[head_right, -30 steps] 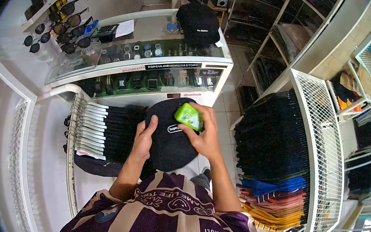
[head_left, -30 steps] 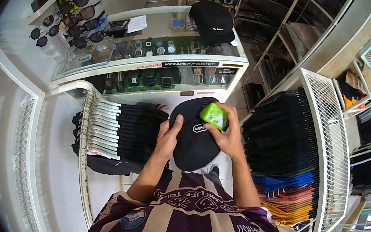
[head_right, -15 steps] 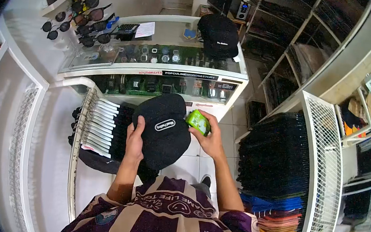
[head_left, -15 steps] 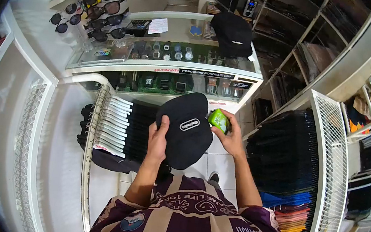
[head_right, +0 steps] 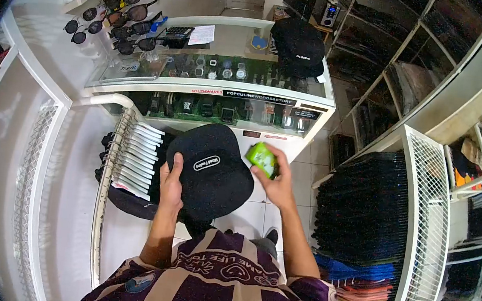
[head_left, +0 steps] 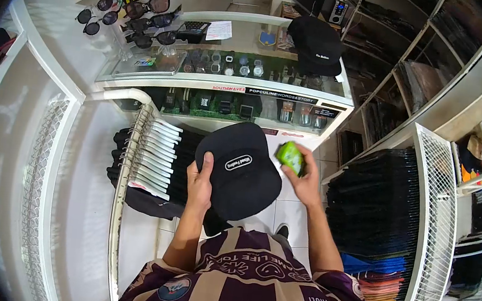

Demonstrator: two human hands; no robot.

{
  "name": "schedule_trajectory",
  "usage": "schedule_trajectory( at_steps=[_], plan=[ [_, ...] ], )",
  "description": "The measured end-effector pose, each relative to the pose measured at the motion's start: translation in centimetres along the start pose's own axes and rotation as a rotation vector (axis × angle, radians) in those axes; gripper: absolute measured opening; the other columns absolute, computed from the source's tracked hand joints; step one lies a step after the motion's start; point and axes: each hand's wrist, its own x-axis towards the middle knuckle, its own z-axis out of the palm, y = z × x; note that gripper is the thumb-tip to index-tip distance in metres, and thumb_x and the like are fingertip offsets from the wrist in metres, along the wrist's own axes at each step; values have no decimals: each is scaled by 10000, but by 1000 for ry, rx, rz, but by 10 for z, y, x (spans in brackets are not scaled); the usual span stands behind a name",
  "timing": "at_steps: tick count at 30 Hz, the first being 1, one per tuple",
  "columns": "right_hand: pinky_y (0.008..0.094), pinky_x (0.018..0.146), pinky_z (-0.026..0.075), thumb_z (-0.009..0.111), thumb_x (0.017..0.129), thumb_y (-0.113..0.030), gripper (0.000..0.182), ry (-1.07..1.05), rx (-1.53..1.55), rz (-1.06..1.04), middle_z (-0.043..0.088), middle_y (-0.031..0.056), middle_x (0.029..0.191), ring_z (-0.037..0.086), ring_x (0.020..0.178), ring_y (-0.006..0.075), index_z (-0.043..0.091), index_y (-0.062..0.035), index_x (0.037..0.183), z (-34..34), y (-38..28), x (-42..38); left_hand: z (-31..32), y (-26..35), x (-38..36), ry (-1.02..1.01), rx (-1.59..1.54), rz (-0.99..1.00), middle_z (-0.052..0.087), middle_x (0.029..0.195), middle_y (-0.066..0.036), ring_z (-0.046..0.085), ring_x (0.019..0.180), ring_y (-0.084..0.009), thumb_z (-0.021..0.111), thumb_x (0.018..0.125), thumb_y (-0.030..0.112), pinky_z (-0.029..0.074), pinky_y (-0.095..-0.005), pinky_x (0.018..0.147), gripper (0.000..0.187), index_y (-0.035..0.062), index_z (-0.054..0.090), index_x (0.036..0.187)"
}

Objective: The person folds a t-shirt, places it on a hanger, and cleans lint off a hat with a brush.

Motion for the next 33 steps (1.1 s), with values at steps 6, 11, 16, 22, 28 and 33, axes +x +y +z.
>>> schedule_trajectory(
  at_steps=[6,11,16,22,28,33],
  plan=[
    [340,1049,471,902,826,-129,690,-118,-93,-202,609,112,1325,603,1211,217,574,-68,1430,18,-46,13,16,-1,-10,-73,66,38,748,1171,-88,691,1038,-149,594,1101,297,549,-305,937,376,-37,716,1224],
    [341,1062,472,884,855,-128,653,-31,-147,41,650,99,1318,611,1224,210,583,-58,1430,-5,24,-13,1,3,-11,41,-71,73,711,1271,-123,674,1127,-184,573,1108,321,535,-330,992,417,-35,665,1303],
    [331,1045,501,780,951,-225,642,40,569,241,643,111,1357,632,1203,193,508,-8,1491,-24,-2,-20,7,1,-14,92,24,231,710,1269,-121,656,1139,-181,548,1116,363,501,-326,1019,474,-61,667,1289],
    [315,1053,517,840,862,-476,880,-62,1023,282,648,127,1368,653,1210,220,483,-1,1511,-4,-12,-21,15,-17,-24,-11,353,322,692,1309,-157,642,1178,-199,510,1131,310,473,-324,1036,472,-111,639,1301],
    [350,1143,420,795,904,-340,690,-70,698,100,638,116,1402,598,1292,215,564,1,1457,-27,-29,-1,-6,7,-18,-354,83,-90,636,1390,-159,592,1283,-206,626,1007,143,417,-325,1108,416,-93,622,1349],
    [345,1114,444,846,826,-284,703,-240,668,87,670,94,1352,629,1232,201,607,-8,1426,-26,-39,6,-18,-6,-23,-553,-417,-498,636,1398,-144,596,1310,-223,643,947,147,425,-354,1145,579,-68,521,1470]
  ],
)
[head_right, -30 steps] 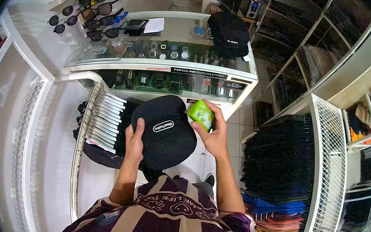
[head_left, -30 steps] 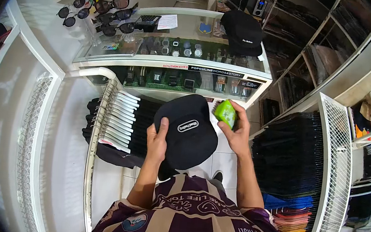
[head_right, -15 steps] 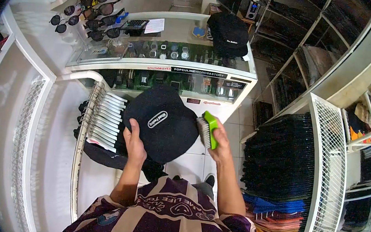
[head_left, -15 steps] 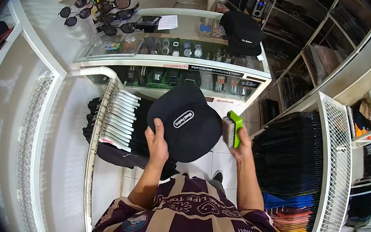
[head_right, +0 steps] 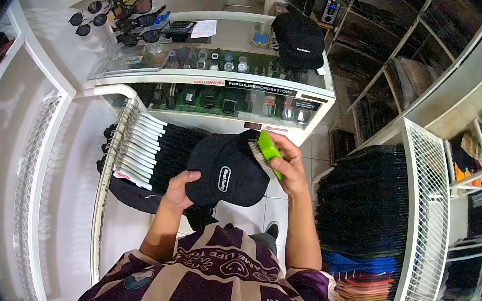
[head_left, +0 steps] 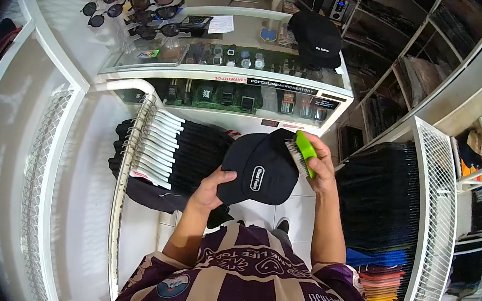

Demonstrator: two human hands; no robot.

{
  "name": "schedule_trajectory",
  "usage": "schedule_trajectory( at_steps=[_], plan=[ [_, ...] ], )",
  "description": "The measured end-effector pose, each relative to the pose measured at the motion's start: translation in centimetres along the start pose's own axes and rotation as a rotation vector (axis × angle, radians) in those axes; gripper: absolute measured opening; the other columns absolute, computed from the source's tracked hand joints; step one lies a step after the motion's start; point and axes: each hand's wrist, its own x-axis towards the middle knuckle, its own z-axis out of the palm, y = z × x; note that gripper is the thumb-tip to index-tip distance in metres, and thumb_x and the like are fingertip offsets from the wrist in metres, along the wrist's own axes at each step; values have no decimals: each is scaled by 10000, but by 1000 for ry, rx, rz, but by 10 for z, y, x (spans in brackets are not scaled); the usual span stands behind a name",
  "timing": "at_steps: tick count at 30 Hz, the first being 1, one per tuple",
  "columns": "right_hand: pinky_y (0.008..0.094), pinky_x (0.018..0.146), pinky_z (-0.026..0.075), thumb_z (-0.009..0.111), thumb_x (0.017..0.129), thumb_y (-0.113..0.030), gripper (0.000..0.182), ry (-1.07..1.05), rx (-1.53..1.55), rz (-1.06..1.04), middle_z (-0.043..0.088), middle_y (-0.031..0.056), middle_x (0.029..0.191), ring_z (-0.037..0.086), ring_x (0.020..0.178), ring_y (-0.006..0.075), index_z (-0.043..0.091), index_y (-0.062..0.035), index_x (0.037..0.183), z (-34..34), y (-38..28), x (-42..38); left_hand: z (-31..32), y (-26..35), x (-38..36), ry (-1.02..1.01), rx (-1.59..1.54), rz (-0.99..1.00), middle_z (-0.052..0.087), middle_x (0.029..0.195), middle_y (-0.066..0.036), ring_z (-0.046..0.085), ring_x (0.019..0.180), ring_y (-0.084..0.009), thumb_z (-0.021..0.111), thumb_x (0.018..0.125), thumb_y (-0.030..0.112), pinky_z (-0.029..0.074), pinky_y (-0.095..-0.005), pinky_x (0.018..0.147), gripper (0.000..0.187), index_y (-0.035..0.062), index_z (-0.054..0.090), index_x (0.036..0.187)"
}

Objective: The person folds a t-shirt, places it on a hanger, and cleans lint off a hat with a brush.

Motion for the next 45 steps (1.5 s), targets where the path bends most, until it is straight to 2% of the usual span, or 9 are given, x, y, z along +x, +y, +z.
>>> schedule_trajectory(
  at_steps=[5,9,11,21,25,31,35,38,45],
  plan=[
    [323,1046,484,883,783,-192,643,-43,-208,65,706,60,1259,657,1138,174,672,-27,1368,12,-7,-3,4,-2,-5,-2,-201,-92,645,1393,-131,613,1285,-214,680,941,143,446,-332,1124,621,-60,497,1499],
    [369,947,505,893,802,-250,617,-8,-628,4,694,65,1092,652,1005,197,699,-68,1358,50,-30,-8,51,12,0,90,489,109,679,1292,-119,615,1190,-155,739,895,87,467,-302,1056,604,-71,548,1445],
    [399,914,507,906,781,-302,649,96,-1275,-400,672,106,1075,651,983,263,709,-106,1367,72,-38,-11,47,8,3,165,730,238,675,1249,-102,602,1135,-138,721,903,112,466,-296,1017,597,-87,539,1436],
    [398,815,532,860,853,-247,612,499,-1228,-304,654,179,1009,666,911,330,663,-37,1393,46,-30,3,37,-4,3,189,730,325,728,1127,-117,660,1001,-158,713,912,134,515,-308,920,488,-106,630,1329],
    [398,851,530,856,862,-246,587,187,-1118,-244,670,184,1026,675,944,328,670,-74,1391,72,-34,-11,34,1,0,133,699,191,732,1177,-148,674,1055,-176,718,914,139,512,-307,949,500,-123,628,1330],
    [400,901,535,770,946,-254,522,522,-1096,-198,672,211,1146,682,1009,350,630,-3,1381,31,-19,5,55,5,-3,151,719,387,736,1126,-127,678,1014,-172,686,941,148,519,-311,928,452,-122,643,1301],
    [407,992,496,735,978,-219,509,244,-979,-290,654,212,1227,659,1121,329,587,-7,1417,44,-23,-11,25,-15,-4,243,928,528,735,1111,-115,687,1008,-179,659,953,117,521,-312,936,411,-104,651,1300],
    [392,1031,480,716,997,-217,494,358,-1047,-206,653,198,1277,644,1171,309,576,-13,1425,15,6,-16,28,-3,-4,190,257,231,737,1146,-121,681,1074,-189,646,958,86,498,-301,993,411,-72,644,1337],
    [403,1054,472,807,909,-159,584,421,-986,-288,641,198,1290,624,1173,319,566,-6,1418,46,-5,-21,11,-17,3,264,263,290,687,1300,-138,652,1166,-188,630,1013,139,483,-310,1031,401,-82,627,1348]
  ],
)
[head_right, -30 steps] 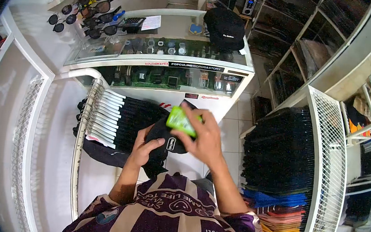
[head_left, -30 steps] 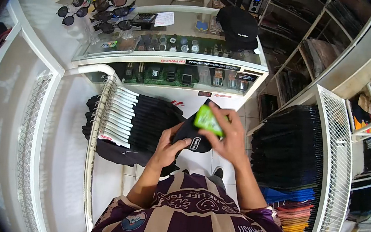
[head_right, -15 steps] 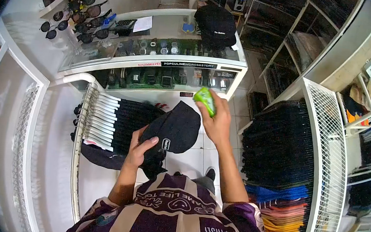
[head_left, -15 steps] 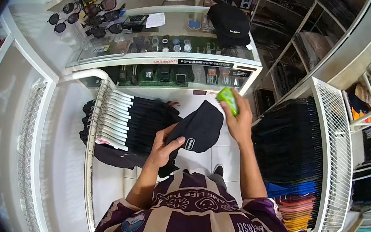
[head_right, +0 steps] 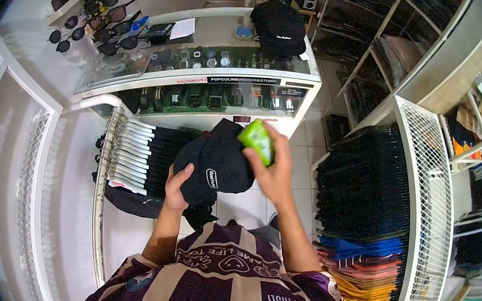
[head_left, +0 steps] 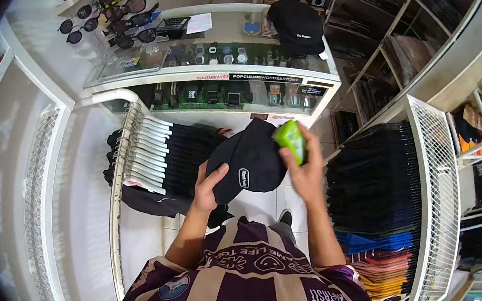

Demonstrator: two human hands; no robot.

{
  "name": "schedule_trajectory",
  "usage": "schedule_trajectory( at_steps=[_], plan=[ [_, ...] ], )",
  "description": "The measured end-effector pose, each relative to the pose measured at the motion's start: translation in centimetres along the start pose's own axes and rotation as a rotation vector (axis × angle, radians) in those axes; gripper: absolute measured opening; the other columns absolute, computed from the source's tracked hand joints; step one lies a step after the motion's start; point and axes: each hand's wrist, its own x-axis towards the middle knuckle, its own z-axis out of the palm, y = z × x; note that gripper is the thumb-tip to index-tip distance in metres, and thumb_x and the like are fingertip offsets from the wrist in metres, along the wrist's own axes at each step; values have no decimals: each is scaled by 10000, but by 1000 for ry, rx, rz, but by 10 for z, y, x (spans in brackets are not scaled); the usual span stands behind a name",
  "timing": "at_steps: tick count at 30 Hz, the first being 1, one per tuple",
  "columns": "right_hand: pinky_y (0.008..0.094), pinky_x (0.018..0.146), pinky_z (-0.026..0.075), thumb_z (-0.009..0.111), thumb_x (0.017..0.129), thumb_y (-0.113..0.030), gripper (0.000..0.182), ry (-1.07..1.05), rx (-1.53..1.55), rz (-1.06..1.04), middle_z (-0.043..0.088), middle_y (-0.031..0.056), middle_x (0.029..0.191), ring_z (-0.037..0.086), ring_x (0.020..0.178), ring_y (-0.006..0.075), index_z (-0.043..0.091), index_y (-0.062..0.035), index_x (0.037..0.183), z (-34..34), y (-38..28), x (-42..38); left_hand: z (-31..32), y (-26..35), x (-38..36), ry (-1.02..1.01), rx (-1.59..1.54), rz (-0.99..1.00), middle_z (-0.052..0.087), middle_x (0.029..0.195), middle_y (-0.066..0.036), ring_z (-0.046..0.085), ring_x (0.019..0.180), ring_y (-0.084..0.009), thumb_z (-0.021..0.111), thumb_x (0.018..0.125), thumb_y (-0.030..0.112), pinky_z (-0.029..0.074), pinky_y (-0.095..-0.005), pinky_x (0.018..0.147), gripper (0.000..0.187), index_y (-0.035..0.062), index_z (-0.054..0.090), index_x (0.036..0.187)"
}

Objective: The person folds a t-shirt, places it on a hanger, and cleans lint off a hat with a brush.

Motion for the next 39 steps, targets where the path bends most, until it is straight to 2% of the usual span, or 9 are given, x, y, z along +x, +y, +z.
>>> schedule_trajectory(
  at_steps=[2,4,6,9,16,22,28,33,39],
  plan=[
    [417,951,497,886,813,-262,662,-59,-81,-197,654,162,1131,621,1057,353,634,-52,1388,3,-13,-13,12,4,6,24,6,21,691,1293,-136,648,1160,-183,622,1023,153,475,-303,1029,396,-83,631,1341],
    [410,912,513,891,806,-302,677,-407,-57,-274,656,150,1104,628,1048,342,653,-52,1388,0,-27,-25,14,6,10,74,10,47,694,1286,-134,644,1155,-177,615,1034,166,468,-297,1028,391,-84,636,1334],
    [406,896,524,898,799,-313,701,-385,-77,-314,649,157,1111,636,1036,329,651,-44,1397,5,-24,-24,11,8,14,44,152,61,696,1274,-120,636,1150,-165,619,1039,184,464,-295,1026,394,-84,641,1327],
    [407,932,518,911,783,-288,696,84,-47,-153,637,163,1126,640,1052,310,654,-33,1378,4,-22,5,33,15,11,-11,238,97,700,1247,-100,625,1140,-153,621,1052,256,464,-292,1018,441,-81,636,1337],
    [421,919,511,890,788,-353,649,-448,-146,-346,637,141,1133,619,1050,325,696,-125,1364,7,-18,-13,33,11,19,-32,415,193,728,1145,-92,634,1047,-135,650,1051,392,487,-290,946,515,-60,670,1297],
    [409,900,503,897,776,-211,620,-69,-109,-167,635,141,1130,612,1021,327,688,-87,1346,8,-22,20,35,5,14,-66,386,106,727,1138,-90,636,1028,-127,655,1047,401,504,-288,929,529,-68,669,1291],
    [417,907,481,901,761,-321,638,-500,-160,-381,641,96,1149,604,1049,308,708,-163,1349,15,-9,-32,45,21,21,95,380,159,685,1020,-7,559,948,-94,587,1086,383,454,-255,869,449,-45,703,1157],
    [420,913,515,908,761,-225,628,-37,-108,-214,623,136,1159,614,1067,329,700,-110,1342,6,-26,4,55,26,19,134,422,74,672,1003,-2,536,956,-83,603,1082,392,434,-251,869,449,-41,710,1133],
    [430,944,474,868,800,-288,611,-309,-193,-334,628,134,1177,579,1090,329,689,-150,1368,21,-1,-37,52,20,41,74,396,117,636,942,10,514,905,-92,605,1079,419,424,-265,857,452,-18,692,1005]
  ],
)
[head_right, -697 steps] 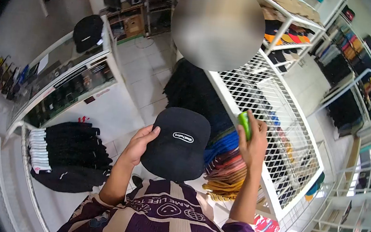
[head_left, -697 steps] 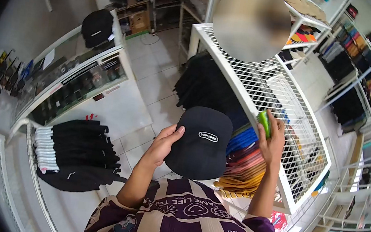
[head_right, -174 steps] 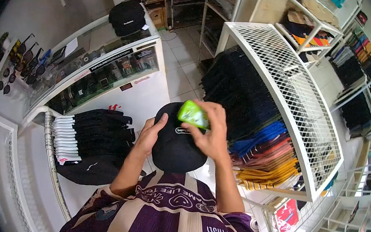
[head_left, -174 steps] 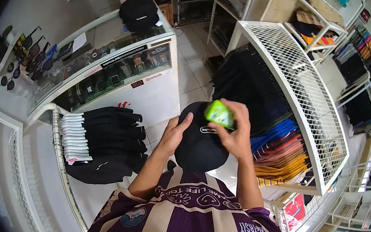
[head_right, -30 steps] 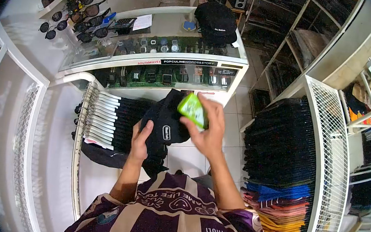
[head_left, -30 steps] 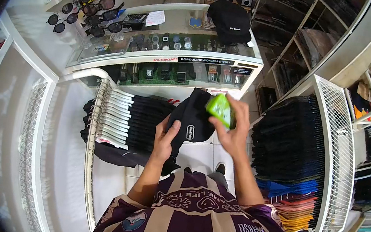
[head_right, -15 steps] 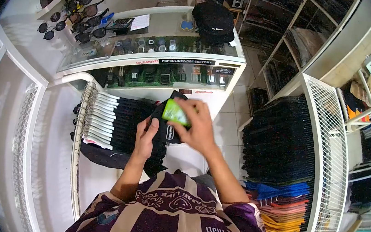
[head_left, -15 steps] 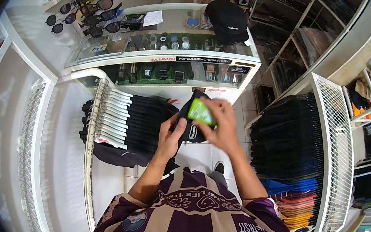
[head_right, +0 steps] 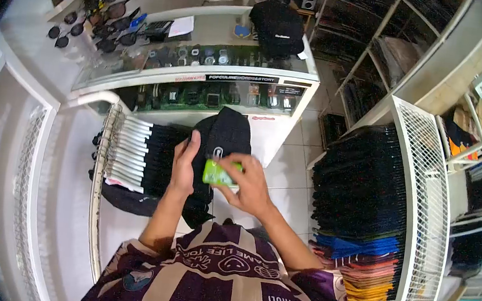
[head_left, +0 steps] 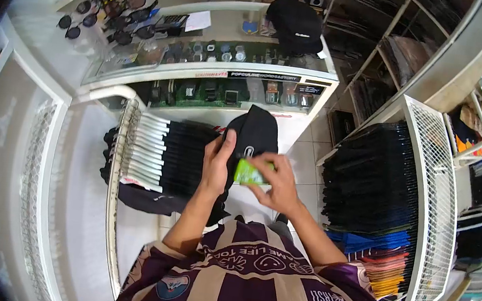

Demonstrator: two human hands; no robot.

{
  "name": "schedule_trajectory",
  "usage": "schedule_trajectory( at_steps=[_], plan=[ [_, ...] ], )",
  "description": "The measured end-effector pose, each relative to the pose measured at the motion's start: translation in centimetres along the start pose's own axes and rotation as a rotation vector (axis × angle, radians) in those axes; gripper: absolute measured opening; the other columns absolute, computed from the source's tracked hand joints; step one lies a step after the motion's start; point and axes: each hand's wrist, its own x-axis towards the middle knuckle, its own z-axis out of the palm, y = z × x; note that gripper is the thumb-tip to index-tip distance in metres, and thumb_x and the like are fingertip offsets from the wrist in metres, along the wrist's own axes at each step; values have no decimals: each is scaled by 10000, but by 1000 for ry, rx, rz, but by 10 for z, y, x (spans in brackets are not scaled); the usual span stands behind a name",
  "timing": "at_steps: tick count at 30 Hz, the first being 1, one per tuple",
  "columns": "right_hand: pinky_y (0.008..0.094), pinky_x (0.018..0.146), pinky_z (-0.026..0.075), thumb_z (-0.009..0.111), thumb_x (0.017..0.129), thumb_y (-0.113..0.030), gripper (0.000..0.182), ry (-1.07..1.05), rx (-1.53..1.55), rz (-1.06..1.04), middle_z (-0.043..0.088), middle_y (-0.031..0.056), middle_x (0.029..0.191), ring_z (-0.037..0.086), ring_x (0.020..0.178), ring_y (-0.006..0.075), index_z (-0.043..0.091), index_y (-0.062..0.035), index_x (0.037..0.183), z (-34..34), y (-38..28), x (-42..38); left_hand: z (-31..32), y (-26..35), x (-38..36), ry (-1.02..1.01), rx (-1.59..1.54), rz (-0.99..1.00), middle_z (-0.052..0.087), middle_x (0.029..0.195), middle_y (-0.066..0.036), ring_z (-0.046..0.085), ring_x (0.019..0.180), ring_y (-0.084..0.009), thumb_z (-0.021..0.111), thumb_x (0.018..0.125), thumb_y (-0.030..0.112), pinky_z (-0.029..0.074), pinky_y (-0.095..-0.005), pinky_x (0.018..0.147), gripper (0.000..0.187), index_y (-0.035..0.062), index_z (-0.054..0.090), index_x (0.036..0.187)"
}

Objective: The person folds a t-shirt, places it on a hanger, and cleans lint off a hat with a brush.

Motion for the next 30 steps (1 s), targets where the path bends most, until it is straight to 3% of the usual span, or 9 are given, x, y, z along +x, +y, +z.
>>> schedule_trajectory(
  at_steps=[3,5,7,15,17,18,21,24,30],
  plan=[
    [420,930,478,889,774,-297,630,-155,-54,-74,639,133,1176,587,1086,318,703,-142,1356,-2,7,-18,1,7,1,63,-6,-17,642,957,9,519,918,-92,601,1082,419,425,-265,870,449,-13,702,1009],
    [421,925,483,896,765,-272,635,170,10,55,651,125,1178,595,1084,307,705,-132,1355,-9,9,-9,0,0,2,50,17,-49,655,983,7,526,936,-95,599,1083,411,428,-261,896,443,-15,718,1047],
    [405,951,497,923,731,-191,657,244,-28,113,635,161,1187,611,1106,326,695,-68,1335,-29,3,23,3,-3,-1,-56,-10,-37,670,1006,0,543,948,-95,602,1082,411,438,-262,916,448,-20,725,1081],
    [425,935,479,882,792,-307,649,-69,26,-49,637,143,1168,609,1086,329,677,-104,1374,-7,1,-24,-3,-6,5,96,-131,-217,707,1168,-60,632,1040,-123,585,1080,452,485,-280,953,509,-22,706,1219],
    [424,930,488,887,790,-284,650,-67,90,-14,635,149,1162,614,1078,331,674,-89,1372,-9,1,-28,-10,-11,9,54,-550,-280,695,1250,-85,649,1133,-139,575,1073,496,488,-290,1015,593,-51,657,1288],
    [421,924,497,890,789,-257,651,87,91,52,634,150,1156,618,1068,330,669,-70,1372,-14,1,-19,-16,-15,9,5,-502,-294,638,1397,-141,650,1241,-205,492,1090,533,509,-364,1078,664,-27,568,1438],
    [406,916,512,889,795,-196,648,283,53,165,633,155,1144,626,1046,329,655,-50,1381,-37,-4,28,-12,-30,10,157,-277,-313,635,1394,-137,655,1224,-206,486,1093,533,507,-359,1074,677,-35,541,1458],
    [423,914,501,882,798,-259,640,157,-18,96,639,149,1159,613,1067,330,670,-105,1382,-32,0,43,-7,-32,10,45,-283,-312,531,1512,-163,533,1366,-201,480,1084,587,390,-322,1162,819,-108,436,1516],
    [425,938,484,891,772,-280,612,-294,-32,-32,642,110,1184,604,1082,313,711,-136,1339,-38,-4,-13,-16,-3,7,150,-336,-230,542,1497,-151,554,1340,-193,492,1085,573,409,-320,1153,805,-103,430,1518]
  ],
)
